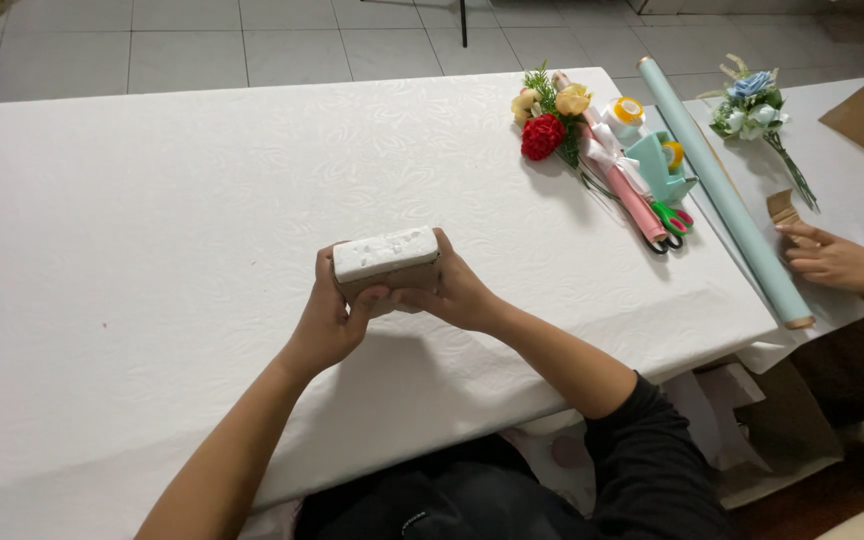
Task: Wrapping a small white box with brown paper and securing it with tape
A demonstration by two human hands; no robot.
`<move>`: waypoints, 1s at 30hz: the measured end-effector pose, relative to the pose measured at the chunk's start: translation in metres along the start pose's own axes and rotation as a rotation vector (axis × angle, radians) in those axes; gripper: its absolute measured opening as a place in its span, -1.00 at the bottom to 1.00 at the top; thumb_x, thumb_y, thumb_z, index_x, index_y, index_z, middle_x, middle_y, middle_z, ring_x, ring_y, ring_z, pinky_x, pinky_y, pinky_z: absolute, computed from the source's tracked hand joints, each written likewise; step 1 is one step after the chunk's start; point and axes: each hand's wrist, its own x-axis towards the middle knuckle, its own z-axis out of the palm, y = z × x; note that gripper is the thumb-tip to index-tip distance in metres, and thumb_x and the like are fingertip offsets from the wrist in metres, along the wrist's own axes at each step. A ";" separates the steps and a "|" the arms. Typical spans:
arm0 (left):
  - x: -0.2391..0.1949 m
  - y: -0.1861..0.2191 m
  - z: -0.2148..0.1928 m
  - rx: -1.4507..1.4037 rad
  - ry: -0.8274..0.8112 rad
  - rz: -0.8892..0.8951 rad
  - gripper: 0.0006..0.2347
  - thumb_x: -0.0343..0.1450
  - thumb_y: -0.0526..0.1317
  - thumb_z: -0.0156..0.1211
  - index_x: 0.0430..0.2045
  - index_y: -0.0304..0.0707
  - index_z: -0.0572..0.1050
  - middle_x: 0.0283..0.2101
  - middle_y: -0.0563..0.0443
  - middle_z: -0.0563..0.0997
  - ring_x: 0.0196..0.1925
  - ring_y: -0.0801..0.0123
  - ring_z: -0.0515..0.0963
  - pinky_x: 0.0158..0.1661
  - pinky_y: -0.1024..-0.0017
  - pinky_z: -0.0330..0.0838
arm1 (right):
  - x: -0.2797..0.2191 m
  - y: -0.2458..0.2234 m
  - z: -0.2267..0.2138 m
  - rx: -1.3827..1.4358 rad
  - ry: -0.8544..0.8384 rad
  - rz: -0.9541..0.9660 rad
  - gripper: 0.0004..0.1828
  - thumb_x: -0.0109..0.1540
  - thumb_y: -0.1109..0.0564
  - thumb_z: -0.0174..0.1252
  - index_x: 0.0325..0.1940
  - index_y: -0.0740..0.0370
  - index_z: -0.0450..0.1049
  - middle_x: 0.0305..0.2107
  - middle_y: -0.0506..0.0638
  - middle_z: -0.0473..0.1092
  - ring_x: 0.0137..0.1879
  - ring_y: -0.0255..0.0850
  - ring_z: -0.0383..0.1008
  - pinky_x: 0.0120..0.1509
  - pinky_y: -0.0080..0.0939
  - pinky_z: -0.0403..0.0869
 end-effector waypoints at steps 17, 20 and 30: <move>-0.004 0.017 0.012 0.116 0.024 0.003 -0.46 0.12 -0.27 0.37 -0.19 -0.39 0.10 -0.17 -0.14 0.23 -0.05 0.01 0.36 0.00 0.13 0.20 | -0.015 0.038 0.007 -0.074 0.047 -0.125 -0.44 0.01 0.07 0.28 -0.12 0.30 0.11 -0.20 0.11 0.22 -0.03 0.01 0.34 0.00 -0.09 0.33; -0.004 0.018 0.012 0.111 0.051 -0.027 -0.47 0.12 -0.26 0.39 -0.20 -0.33 0.13 -0.19 -0.09 0.26 -0.05 0.08 0.38 -0.01 0.20 0.21 | -0.018 0.042 0.009 -0.099 0.062 -0.179 -0.34 0.04 -0.23 0.18 -0.09 0.28 0.10 -0.18 0.10 0.17 -0.02 -0.02 0.31 -0.01 -0.07 0.35; -0.006 0.025 0.011 0.185 0.222 -0.014 -0.50 0.08 -0.23 0.43 -0.27 -0.32 0.21 -0.35 -0.10 0.45 -0.26 0.05 0.52 -0.25 0.24 0.36 | 0.002 -0.056 -0.041 -0.341 -0.249 -0.158 -0.24 -0.03 -0.08 0.29 0.03 0.31 0.07 -0.13 0.22 0.13 -0.09 0.14 0.31 -0.05 0.05 0.39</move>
